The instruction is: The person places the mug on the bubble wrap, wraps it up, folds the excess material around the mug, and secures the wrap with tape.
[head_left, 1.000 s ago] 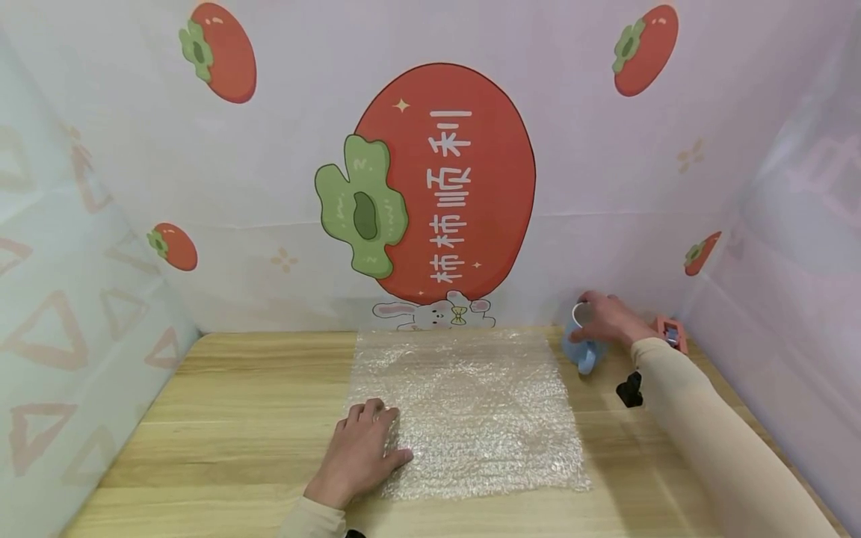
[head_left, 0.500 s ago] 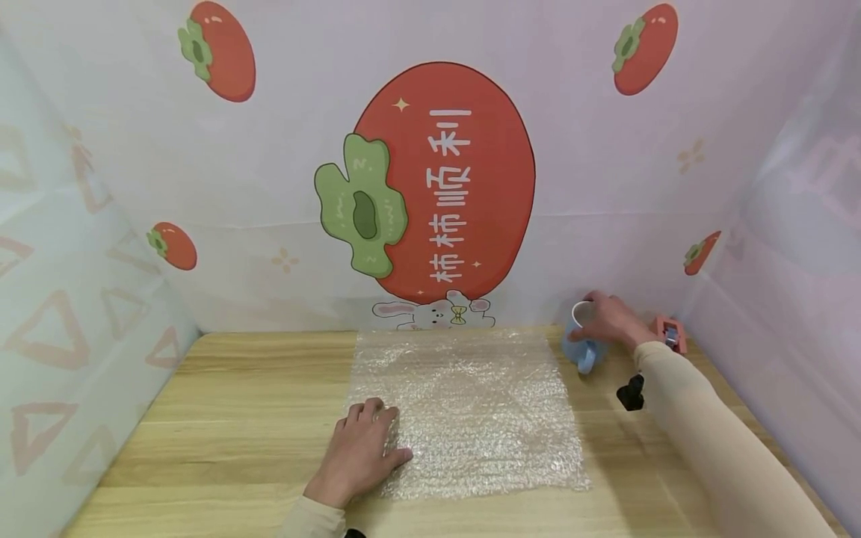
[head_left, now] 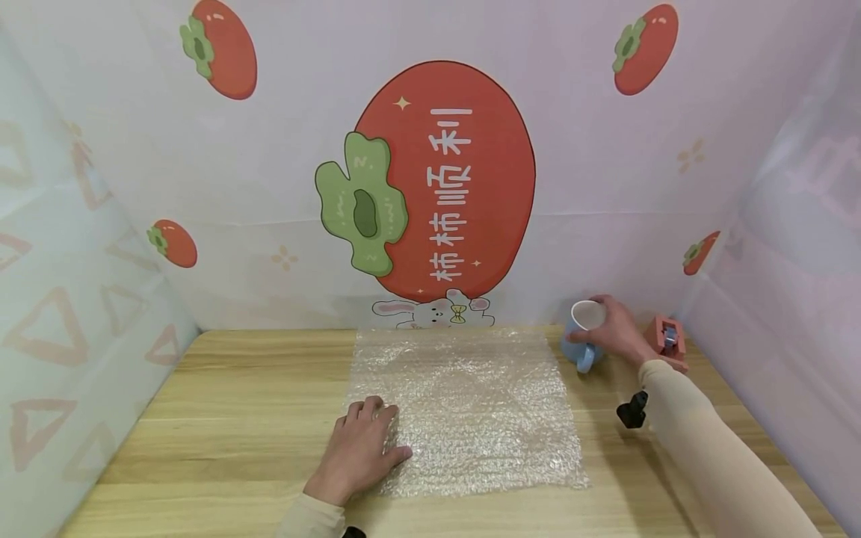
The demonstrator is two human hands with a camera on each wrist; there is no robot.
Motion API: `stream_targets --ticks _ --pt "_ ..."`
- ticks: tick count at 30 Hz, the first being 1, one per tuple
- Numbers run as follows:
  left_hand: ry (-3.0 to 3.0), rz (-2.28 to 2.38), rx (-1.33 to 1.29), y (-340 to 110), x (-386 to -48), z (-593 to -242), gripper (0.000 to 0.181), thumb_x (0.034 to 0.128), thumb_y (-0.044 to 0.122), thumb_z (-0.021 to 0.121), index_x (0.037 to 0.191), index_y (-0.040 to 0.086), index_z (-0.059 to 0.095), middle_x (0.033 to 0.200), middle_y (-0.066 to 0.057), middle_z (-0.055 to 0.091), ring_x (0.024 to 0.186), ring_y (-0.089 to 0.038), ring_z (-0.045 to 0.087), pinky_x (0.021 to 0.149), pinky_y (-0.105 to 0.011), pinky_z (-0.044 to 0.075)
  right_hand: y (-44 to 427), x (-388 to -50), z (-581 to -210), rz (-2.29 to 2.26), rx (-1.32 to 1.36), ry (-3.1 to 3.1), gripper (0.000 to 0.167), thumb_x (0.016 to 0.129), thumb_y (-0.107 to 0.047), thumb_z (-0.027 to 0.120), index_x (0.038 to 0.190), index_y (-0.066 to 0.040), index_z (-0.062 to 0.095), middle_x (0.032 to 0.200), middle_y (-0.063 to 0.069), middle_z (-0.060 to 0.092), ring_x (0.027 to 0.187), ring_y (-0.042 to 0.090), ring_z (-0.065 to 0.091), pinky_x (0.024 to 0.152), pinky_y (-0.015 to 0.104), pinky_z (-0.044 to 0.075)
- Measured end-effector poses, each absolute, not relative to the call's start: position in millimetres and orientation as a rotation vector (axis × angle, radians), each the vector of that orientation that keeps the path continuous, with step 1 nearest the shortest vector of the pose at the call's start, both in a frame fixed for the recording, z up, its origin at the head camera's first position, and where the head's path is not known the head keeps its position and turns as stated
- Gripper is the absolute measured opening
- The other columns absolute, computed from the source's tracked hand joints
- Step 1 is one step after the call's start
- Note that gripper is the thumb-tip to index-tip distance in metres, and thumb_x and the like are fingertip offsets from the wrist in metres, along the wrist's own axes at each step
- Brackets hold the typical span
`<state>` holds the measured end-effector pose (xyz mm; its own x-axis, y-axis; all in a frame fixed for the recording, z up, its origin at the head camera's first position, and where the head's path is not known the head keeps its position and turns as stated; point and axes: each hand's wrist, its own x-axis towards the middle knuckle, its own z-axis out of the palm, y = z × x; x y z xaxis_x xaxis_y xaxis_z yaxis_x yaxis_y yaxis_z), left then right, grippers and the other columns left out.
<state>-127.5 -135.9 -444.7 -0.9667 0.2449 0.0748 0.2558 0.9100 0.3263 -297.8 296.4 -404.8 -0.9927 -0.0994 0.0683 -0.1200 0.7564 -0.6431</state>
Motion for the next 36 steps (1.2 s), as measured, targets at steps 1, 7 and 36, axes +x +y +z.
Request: stream_targets --ticks 1,7,36 --pt "-3.039 -0.525 -0.397 -135.9 -127.5 -444.7 0.063 0.0831 0.044 0.081 0.129 0.005 0.064 0.134 -0.02 0.054 0.123 -0.045 0.05 0.094 -0.064 0.045 296.5 -297.9 -405.9 1.079 0.176 -2.91 0.095 0.081 -0.03 0.086 0.144 0.014 0.031 0.13 0.038 0.047 0.111 0.051 0.053 0.087 0.06 0.05" --pt "-3.047 -0.529 -0.391 -135.9 -128.0 -444.9 0.063 0.0832 0.044 0.081 0.13 0.006 0.064 0.134 -0.02 0.053 0.123 -0.045 0.049 0.094 -0.064 0.045 297.0 -296.8 -412.0 1.153 0.124 -2.875 0.096 0.081 -0.031 0.086 0.147 0.01 0.03 0.134 0.036 0.046 0.115 0.049 0.051 0.091 0.062 0.049" --pt "-3.064 -0.548 -0.381 -135.2 -127.6 -443.8 0.063 0.084 0.045 0.08 0.131 0.006 0.063 0.136 -0.02 0.053 0.124 -0.045 0.048 0.095 -0.064 0.043 293.3 -301.9 -395.0 0.82 0.327 -3.053 0.088 0.084 -0.035 0.083 0.147 0.005 0.037 0.132 0.038 0.045 0.112 0.048 0.05 0.088 0.06 0.049"
